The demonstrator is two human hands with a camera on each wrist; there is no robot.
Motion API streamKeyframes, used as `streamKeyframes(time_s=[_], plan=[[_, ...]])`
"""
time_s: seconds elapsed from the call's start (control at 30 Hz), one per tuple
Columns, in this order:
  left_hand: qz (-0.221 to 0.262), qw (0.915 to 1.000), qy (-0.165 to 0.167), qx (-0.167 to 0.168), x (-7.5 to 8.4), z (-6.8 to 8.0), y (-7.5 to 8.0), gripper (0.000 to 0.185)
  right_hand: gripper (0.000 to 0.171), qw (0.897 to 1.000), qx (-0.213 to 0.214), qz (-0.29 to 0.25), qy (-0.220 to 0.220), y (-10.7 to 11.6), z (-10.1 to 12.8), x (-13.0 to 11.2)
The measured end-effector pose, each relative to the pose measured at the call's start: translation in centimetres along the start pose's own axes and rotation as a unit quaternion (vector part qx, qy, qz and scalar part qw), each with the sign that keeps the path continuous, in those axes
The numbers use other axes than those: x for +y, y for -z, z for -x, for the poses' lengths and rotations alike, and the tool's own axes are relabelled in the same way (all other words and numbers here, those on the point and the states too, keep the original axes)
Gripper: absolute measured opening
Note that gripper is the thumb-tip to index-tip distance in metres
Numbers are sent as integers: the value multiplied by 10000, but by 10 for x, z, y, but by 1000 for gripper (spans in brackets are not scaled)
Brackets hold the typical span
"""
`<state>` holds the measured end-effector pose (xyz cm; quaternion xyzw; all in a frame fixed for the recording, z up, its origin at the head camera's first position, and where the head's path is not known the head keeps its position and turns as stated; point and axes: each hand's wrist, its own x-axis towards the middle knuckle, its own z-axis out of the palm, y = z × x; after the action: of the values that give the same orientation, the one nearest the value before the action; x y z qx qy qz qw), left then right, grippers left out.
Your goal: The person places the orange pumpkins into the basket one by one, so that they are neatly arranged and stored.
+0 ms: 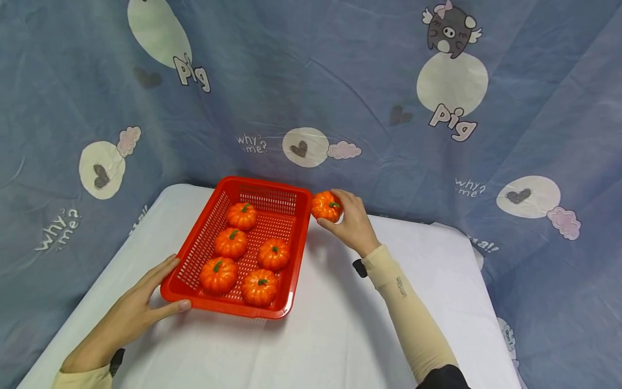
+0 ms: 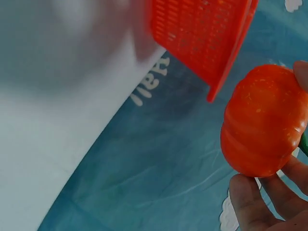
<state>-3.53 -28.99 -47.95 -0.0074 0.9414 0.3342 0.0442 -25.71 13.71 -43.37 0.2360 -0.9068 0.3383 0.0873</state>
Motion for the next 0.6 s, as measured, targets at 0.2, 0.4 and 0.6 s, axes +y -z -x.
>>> streamKeyframes(time_s=[0.2,0.4,0.6], plan=[[2,10000,-38,19,1,-1,1,110,78,9993,-274,-107,211,-5,-11,-7],[37,10000,65,-32,3,-1,2,111,79,9973,-533,-12,510,-15,-23,-16],[20,9999,108,-47,3,-2,1,111,83,9945,-798,155,657,-26,-33,-24]])
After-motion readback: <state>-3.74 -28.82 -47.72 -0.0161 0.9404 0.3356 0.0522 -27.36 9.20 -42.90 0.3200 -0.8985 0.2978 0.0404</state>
